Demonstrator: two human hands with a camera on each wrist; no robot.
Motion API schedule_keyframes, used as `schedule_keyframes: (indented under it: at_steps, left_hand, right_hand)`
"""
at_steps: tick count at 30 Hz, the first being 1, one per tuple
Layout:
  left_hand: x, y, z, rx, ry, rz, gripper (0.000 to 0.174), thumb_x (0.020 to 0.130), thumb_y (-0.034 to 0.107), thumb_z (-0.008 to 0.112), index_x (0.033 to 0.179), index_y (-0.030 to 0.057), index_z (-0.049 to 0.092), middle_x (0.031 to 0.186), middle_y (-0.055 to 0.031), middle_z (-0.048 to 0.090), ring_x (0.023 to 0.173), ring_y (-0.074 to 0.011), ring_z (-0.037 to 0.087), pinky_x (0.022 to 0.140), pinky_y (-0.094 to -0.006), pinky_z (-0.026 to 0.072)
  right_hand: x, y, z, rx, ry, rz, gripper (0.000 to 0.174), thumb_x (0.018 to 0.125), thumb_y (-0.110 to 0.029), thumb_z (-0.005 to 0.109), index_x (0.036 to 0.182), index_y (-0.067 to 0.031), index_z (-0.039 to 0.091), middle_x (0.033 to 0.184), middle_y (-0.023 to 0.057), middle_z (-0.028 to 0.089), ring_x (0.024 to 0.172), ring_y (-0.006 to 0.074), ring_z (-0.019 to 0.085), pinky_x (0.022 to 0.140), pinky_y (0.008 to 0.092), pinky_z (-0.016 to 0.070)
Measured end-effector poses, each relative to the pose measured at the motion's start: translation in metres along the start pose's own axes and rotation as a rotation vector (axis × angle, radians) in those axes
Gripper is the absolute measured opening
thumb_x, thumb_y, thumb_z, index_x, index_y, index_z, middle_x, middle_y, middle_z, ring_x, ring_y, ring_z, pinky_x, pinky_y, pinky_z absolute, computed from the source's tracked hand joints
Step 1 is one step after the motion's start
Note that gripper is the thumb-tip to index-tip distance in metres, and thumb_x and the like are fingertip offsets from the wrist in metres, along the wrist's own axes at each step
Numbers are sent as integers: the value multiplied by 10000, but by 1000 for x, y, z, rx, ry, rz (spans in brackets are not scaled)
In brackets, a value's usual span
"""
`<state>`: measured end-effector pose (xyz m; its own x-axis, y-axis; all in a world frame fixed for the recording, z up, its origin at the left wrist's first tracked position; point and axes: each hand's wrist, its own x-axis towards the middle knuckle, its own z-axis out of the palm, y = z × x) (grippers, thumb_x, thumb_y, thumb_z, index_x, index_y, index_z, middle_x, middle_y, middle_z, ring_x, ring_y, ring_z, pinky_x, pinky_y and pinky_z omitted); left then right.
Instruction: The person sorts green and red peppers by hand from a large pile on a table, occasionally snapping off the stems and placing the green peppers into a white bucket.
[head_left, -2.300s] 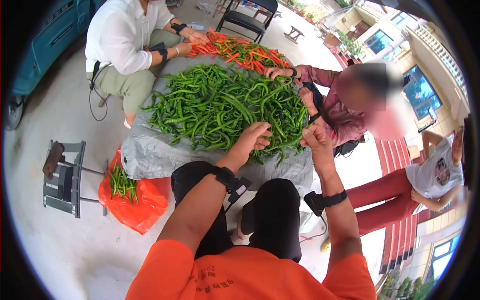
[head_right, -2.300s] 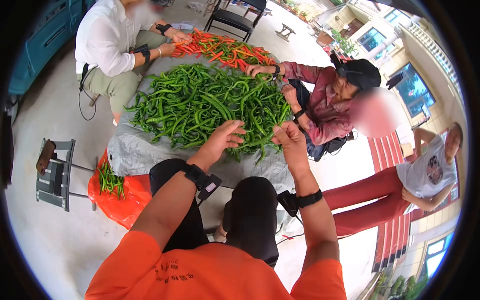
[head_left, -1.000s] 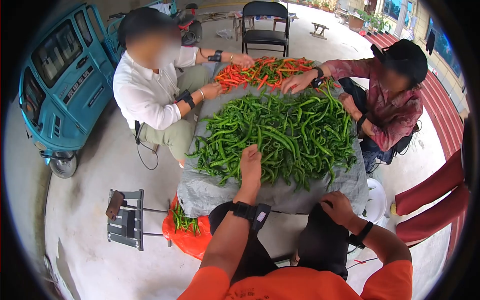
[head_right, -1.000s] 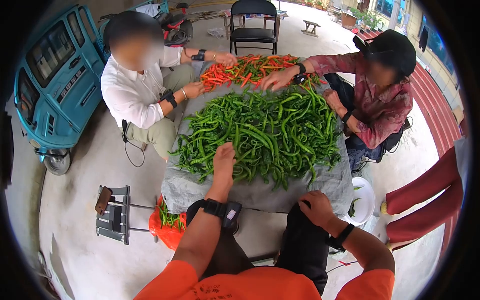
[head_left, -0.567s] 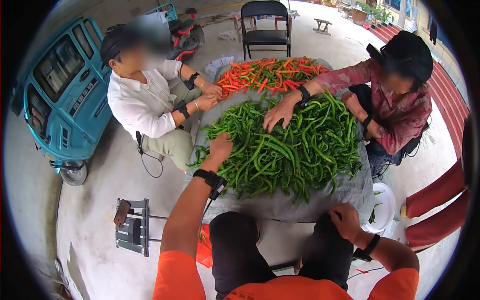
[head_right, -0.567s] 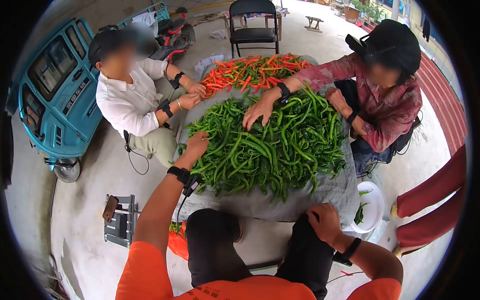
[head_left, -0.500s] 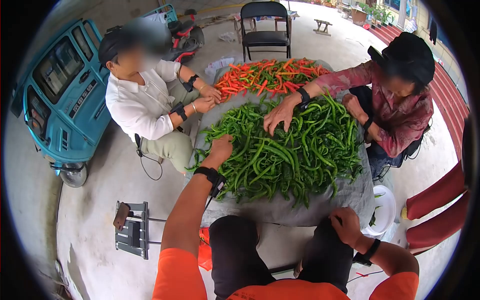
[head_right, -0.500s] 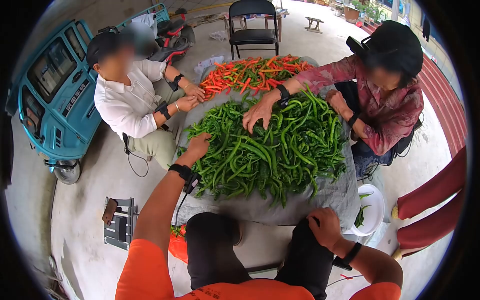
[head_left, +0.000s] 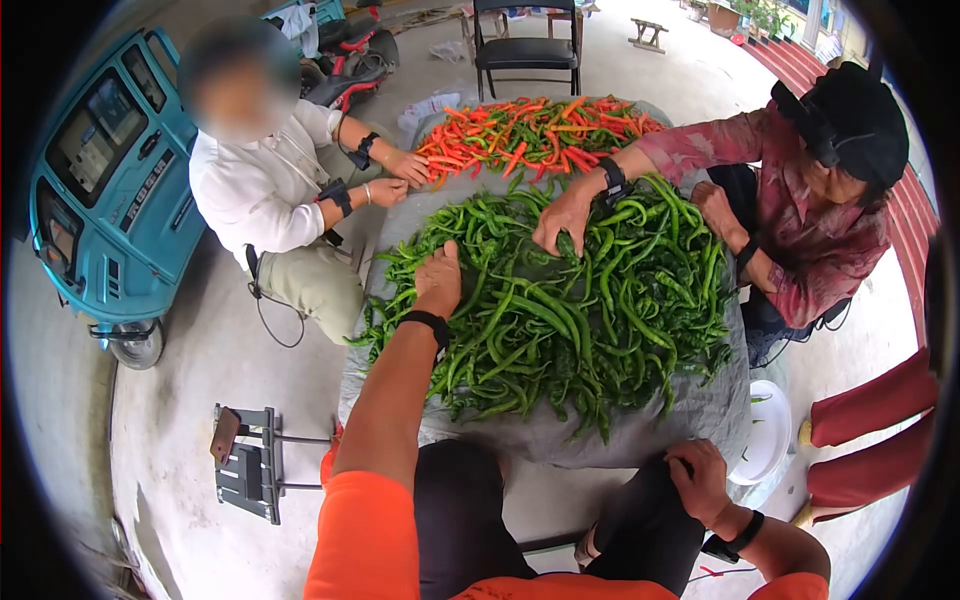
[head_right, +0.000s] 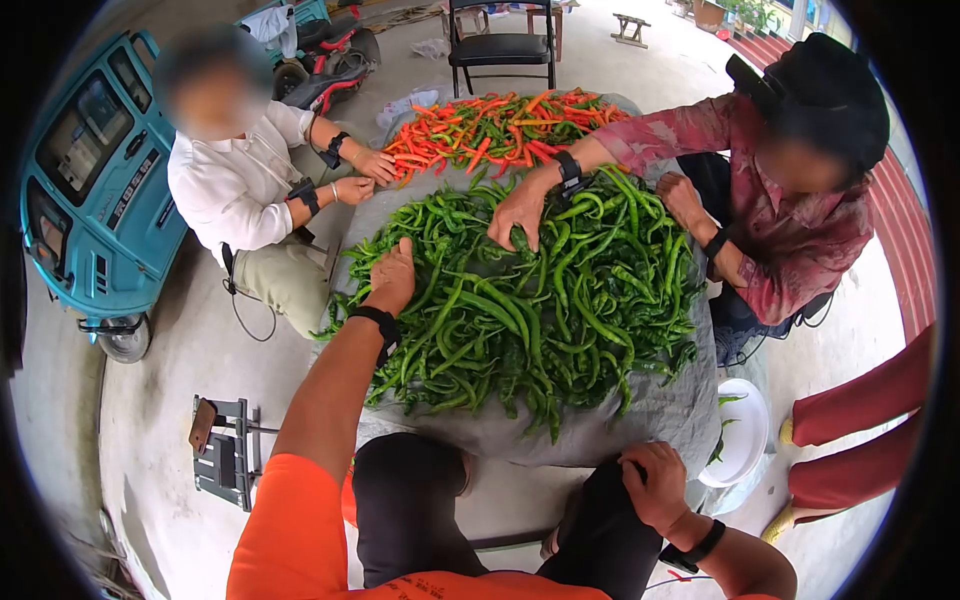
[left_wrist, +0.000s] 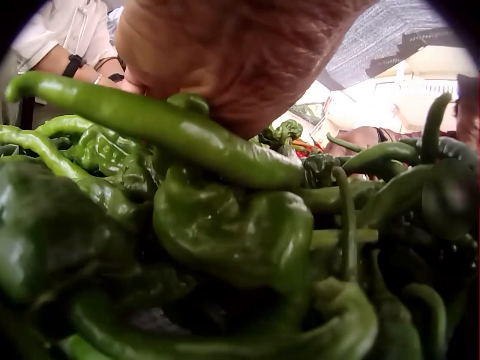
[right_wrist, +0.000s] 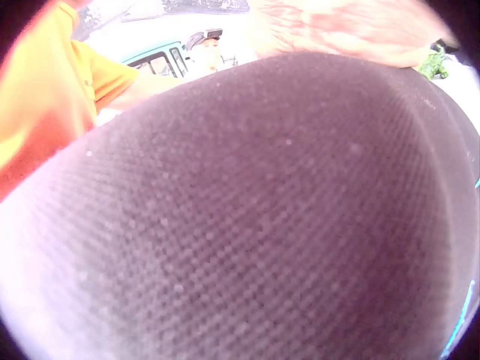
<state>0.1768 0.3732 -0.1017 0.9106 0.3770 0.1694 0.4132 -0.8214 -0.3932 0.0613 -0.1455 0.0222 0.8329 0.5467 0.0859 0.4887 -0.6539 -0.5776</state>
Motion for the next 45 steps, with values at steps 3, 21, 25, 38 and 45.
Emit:
schedule_keyframes:
  at_steps: [3, 21, 25, 38, 45]
  left_hand:
    - [0, 8, -20, -309, -20, -212, 432, 881, 120, 558, 1292, 96, 427, 1005, -54, 592, 843, -190, 598, 611, -296, 515]
    - [-8, -4, -50, -660, -303, -358, 313, 816, 182, 643, 1102, 69, 581, 1189, -124, 556, 1073, -290, 557, 839, -398, 500]
    - [-27, -1, -65, -582, -299, -191, 294, 819, 221, 647, 1020, 31, 548, 1021, -154, 585, 913, -317, 594, 751, -429, 510]
    - [-86, -25, -157, -1132, 330, -125, 199, 864, 191, 579, 998, 43, 574, 879, -139, 659, 785, -297, 637, 654, -379, 511]
    - [-130, -25, -221, -2412, -84, -90, 153, 928, 216, 547, 981, 76, 575, 907, -44, 650, 597, -57, 479, 579, -208, 417]
  right_hand:
    - [-3, 4, -3, 5, 18, 1, 74, 736, -100, 575, 786, -67, 620, 845, 96, 627, 820, 303, 562, 761, 390, 432]
    - [-16, 7, -5, 11, 91, 10, 76, 740, -107, 575, 787, -76, 626, 820, 100, 623, 806, 306, 558, 740, 392, 434]
    - [-16, 10, -1, 17, 94, -14, 72, 752, -109, 571, 785, -71, 623, 811, 103, 616, 798, 310, 554, 729, 396, 433]
    - [-23, 4, 5, -7, 124, -51, 101, 776, -134, 568, 784, -51, 625, 792, 126, 598, 801, 331, 549, 720, 412, 435]
    - [-25, 7, 9, -47, 147, -33, 122, 785, -146, 566, 777, -44, 632, 798, 134, 600, 815, 337, 551, 728, 422, 440]
